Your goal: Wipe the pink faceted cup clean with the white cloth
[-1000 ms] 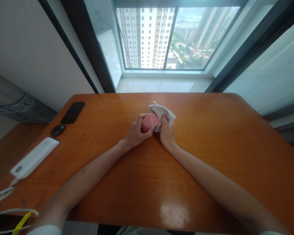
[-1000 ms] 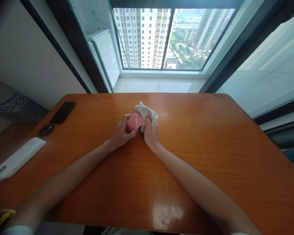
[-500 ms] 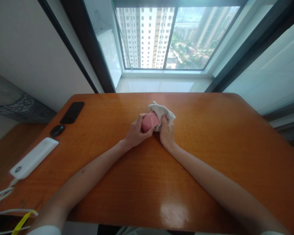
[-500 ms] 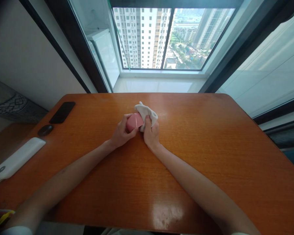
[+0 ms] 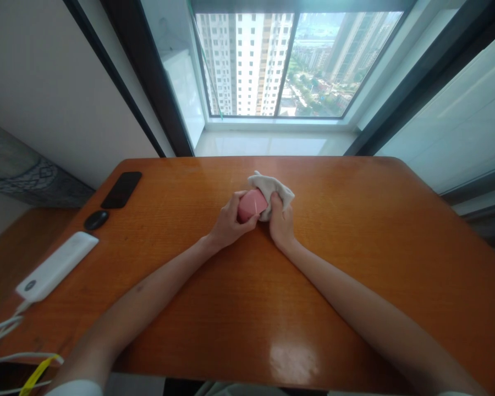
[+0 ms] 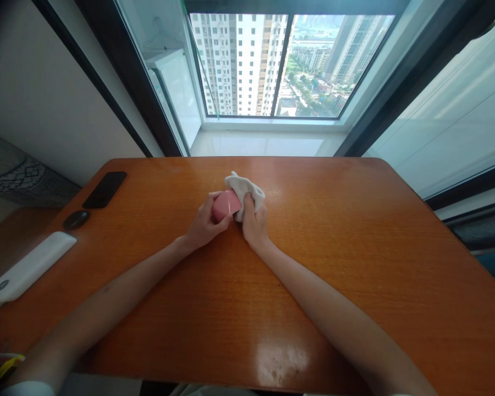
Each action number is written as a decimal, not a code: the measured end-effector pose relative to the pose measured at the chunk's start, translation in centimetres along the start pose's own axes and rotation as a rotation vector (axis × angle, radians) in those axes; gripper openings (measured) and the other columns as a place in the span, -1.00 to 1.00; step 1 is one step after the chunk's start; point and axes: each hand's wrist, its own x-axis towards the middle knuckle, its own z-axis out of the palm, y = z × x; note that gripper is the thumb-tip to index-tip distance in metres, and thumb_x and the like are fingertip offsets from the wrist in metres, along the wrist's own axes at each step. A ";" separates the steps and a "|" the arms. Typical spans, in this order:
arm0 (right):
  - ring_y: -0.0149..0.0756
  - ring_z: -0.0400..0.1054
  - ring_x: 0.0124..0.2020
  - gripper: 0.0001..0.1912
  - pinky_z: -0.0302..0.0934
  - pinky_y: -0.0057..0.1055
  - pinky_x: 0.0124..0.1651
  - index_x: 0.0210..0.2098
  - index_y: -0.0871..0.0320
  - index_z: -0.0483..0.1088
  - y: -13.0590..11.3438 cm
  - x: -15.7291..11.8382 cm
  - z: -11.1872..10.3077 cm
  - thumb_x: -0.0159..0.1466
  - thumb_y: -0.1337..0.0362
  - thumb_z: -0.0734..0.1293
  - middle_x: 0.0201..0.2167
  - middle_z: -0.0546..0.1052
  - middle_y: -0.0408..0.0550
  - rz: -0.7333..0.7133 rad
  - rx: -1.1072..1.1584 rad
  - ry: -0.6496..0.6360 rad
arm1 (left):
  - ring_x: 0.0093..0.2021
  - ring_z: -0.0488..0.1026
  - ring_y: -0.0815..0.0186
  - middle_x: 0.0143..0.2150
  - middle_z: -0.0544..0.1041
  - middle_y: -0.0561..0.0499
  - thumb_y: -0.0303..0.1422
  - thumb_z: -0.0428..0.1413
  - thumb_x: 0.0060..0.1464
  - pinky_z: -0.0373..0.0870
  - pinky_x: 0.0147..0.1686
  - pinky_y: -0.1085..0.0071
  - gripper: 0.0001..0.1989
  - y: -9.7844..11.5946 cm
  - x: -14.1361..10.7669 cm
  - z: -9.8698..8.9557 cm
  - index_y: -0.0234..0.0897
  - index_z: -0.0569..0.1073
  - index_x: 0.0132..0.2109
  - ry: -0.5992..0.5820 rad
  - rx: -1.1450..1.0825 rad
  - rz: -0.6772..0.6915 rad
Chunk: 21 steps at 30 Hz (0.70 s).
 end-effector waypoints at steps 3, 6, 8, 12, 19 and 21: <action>-0.05 0.53 -0.14 -0.37 0.46 -0.11 0.02 -0.09 0.15 0.60 0.4 0.4 -0.1 0.47 -0.28 0.21 -0.25 0.67 -0.01 0.197 0.083 0.029 | -0.01 0.61 0.13 0.11 0.61 -0.11 -0.17 0.30 0.20 0.53 0.02 0.23 -0.44 0.0 -0.1 -0.1 -0.18 0.34 0.26 0.000 0.003 0.004; -0.08 0.51 -0.16 -0.37 0.44 -0.15 0.00 -0.09 0.15 0.60 0.5 0.4 -0.2 0.44 -0.29 0.25 -0.27 0.66 -0.03 0.227 0.126 0.034 | 0.01 0.61 0.12 0.13 0.61 -0.12 -0.17 0.30 0.20 0.53 0.04 0.22 -0.43 0.0 -0.2 -0.1 -0.17 0.33 0.26 -0.006 0.008 -0.005; -0.08 0.51 -0.14 -0.38 0.44 -0.15 0.01 -0.07 0.15 0.59 0.4 0.3 -0.2 0.44 -0.28 0.26 -0.25 0.66 -0.04 0.216 0.138 0.031 | 0.02 0.61 0.11 0.14 0.60 -0.13 -0.17 0.29 0.22 0.53 0.06 0.21 -0.43 0.0 -0.2 -0.1 -0.18 0.32 0.27 -0.015 0.009 -0.007; -0.04 0.54 -0.04 -0.42 0.44 -0.09 0.12 0.00 0.12 0.60 0.3 0.0 -0.2 0.48 -0.24 0.24 -0.14 0.68 -0.01 0.130 0.125 0.011 | 0.03 0.59 0.12 0.17 0.58 -0.15 -0.16 0.27 0.25 0.53 0.08 0.22 -0.41 -0.4 -0.1 -0.5 -0.20 0.28 0.31 -0.057 -0.017 0.009; 0.01 0.42 0.38 -0.51 0.22 0.08 0.49 0.31 0.00 0.50 -0.1 -0.3 -0.3 0.56 -0.06 0.21 0.31 0.58 0.06 -0.238 0.003 -0.049 | 0.12 0.58 0.03 0.28 0.50 -0.31 -0.09 0.13 0.39 0.54 0.16 0.09 -0.39 -2.1 0.0 -1.0 -0.26 0.14 0.40 -0.182 -0.050 0.003; 0.01 0.35 0.45 -0.52 0.16 0.11 0.53 0.36 -0.02 0.46 -0.4 -0.4 -0.6 0.57 -0.01 0.21 0.40 0.50 0.07 -0.337 -0.052 -0.042 | 0.26 0.52 -0.06 0.33 0.46 -0.38 -0.08 0.09 0.42 0.47 0.29 -0.03 -0.40 -2.4 0.1 -0.8 -0.29 0.16 0.41 -0.203 -0.019 0.034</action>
